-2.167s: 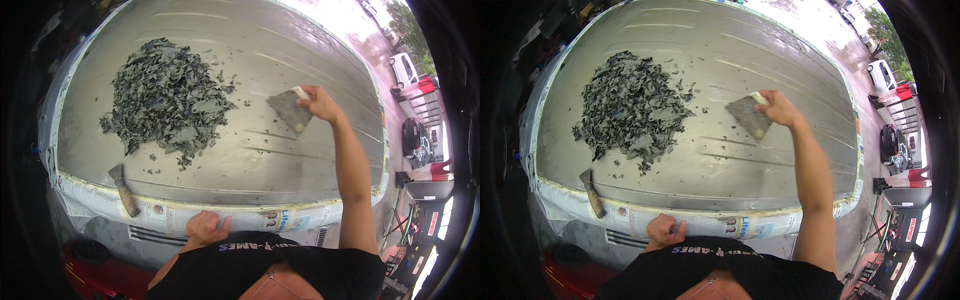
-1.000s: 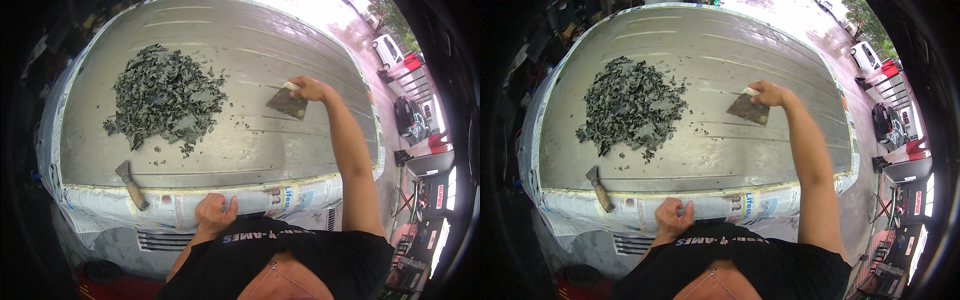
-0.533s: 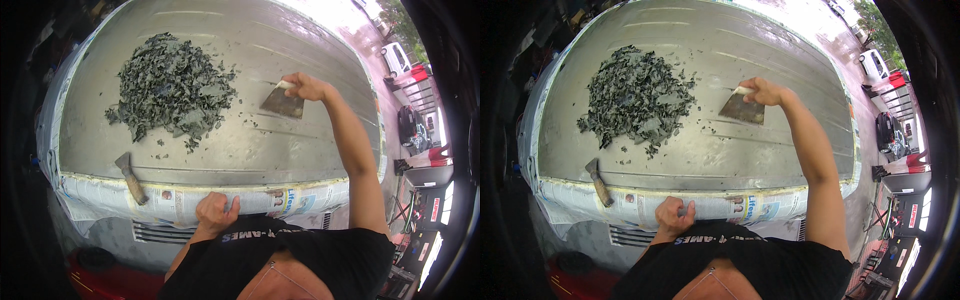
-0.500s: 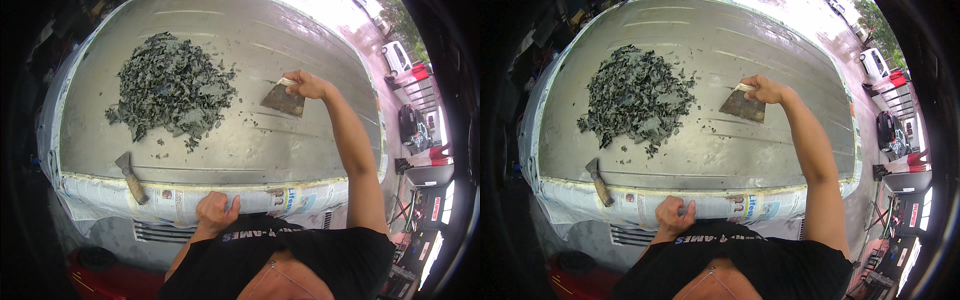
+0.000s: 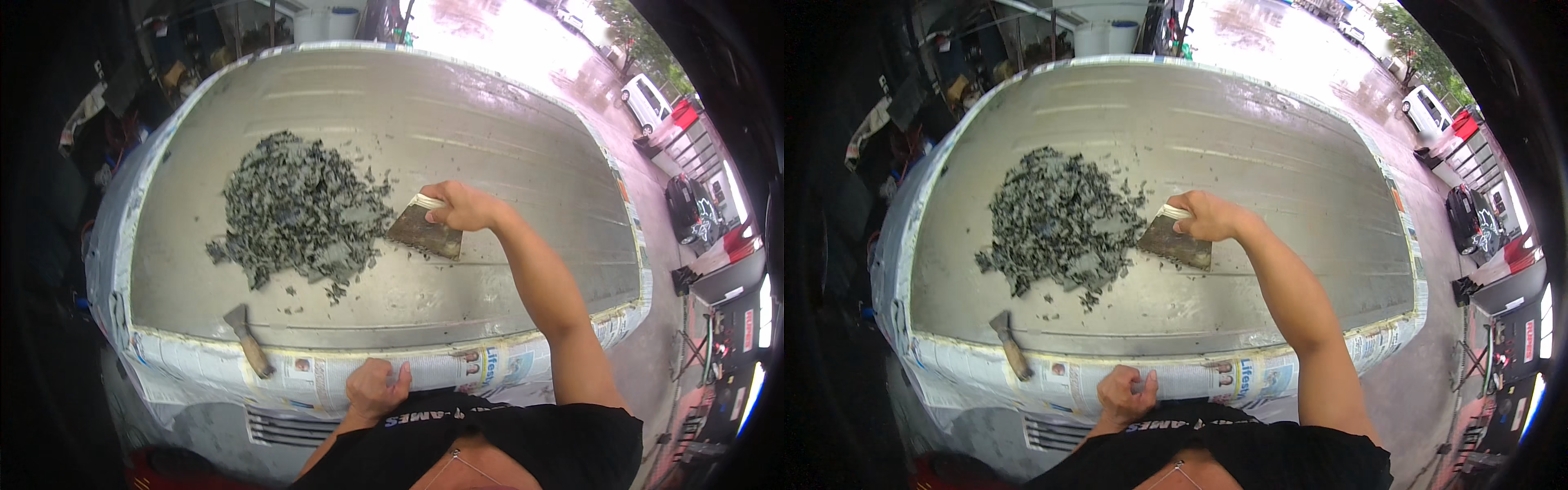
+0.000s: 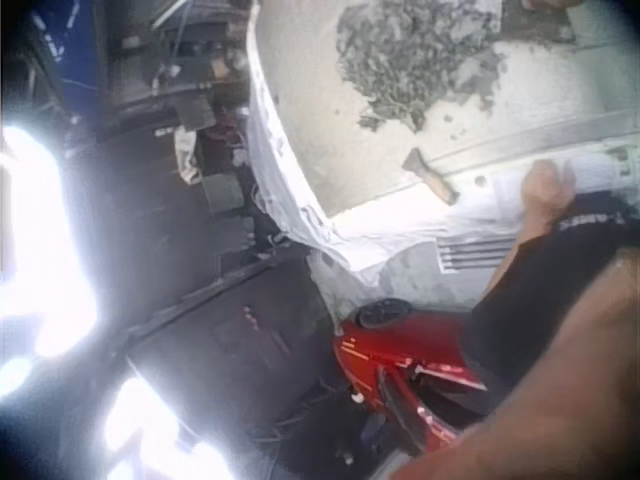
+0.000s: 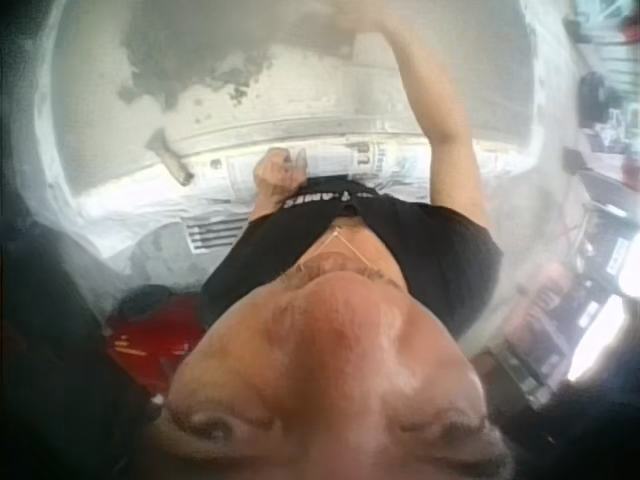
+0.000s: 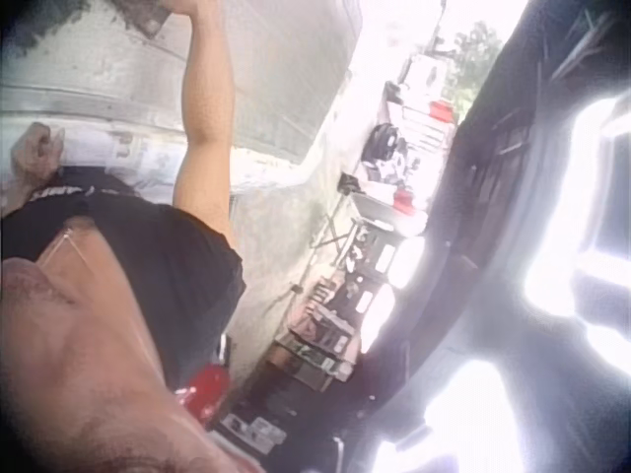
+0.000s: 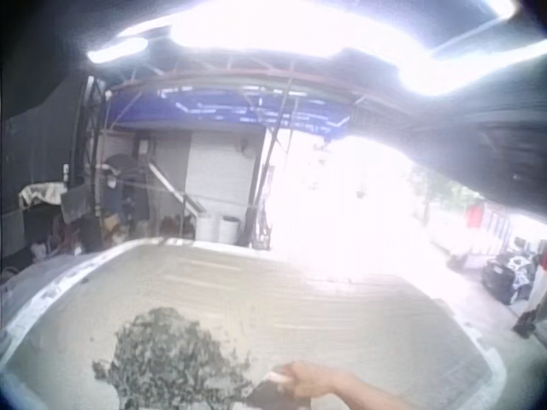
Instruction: The person scrapes the hood of a red car using a scraper and a putty knife. They repeatedly remove flakes of old paint or filler from the surface, gathering them into a pile on the hood.
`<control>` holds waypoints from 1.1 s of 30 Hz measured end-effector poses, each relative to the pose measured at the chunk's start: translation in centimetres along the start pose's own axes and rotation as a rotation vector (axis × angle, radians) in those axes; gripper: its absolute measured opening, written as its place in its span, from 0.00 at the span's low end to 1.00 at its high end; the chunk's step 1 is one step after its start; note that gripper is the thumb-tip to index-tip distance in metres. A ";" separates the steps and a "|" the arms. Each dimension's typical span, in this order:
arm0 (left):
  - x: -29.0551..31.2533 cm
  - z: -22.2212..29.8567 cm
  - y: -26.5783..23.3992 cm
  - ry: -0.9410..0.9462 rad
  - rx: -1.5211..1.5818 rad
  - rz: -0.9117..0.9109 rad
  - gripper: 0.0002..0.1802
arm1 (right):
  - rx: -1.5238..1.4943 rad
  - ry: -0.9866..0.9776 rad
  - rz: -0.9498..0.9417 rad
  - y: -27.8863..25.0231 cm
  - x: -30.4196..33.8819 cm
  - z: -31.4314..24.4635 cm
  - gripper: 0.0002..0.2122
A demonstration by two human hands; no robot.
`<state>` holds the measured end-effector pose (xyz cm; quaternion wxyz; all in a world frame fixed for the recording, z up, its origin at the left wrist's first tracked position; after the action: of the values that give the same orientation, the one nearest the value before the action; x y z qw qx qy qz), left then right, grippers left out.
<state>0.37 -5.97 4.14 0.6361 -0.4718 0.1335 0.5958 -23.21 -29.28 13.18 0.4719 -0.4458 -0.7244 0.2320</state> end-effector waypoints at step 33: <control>0.9 -0.2 -0.4 0.091 0.027 -0.036 0.16 | -0.465 0.617 0.926 4.3 12.5 14.4 0.34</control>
<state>1.06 -5.49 3.55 0.6461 -0.4921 0.1620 0.5604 -36.11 -15.15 9.45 0.4004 -0.8532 -0.3163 0.1085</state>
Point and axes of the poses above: each hand's wrist, its own x-axis away from the middle knuckle, its own y-axis out of the palm, z = x × y, the point moved 7 cm from there along -x, towards the middle knuckle, and after that the axes turned 12 degrees about y, right-handed, at the moved point
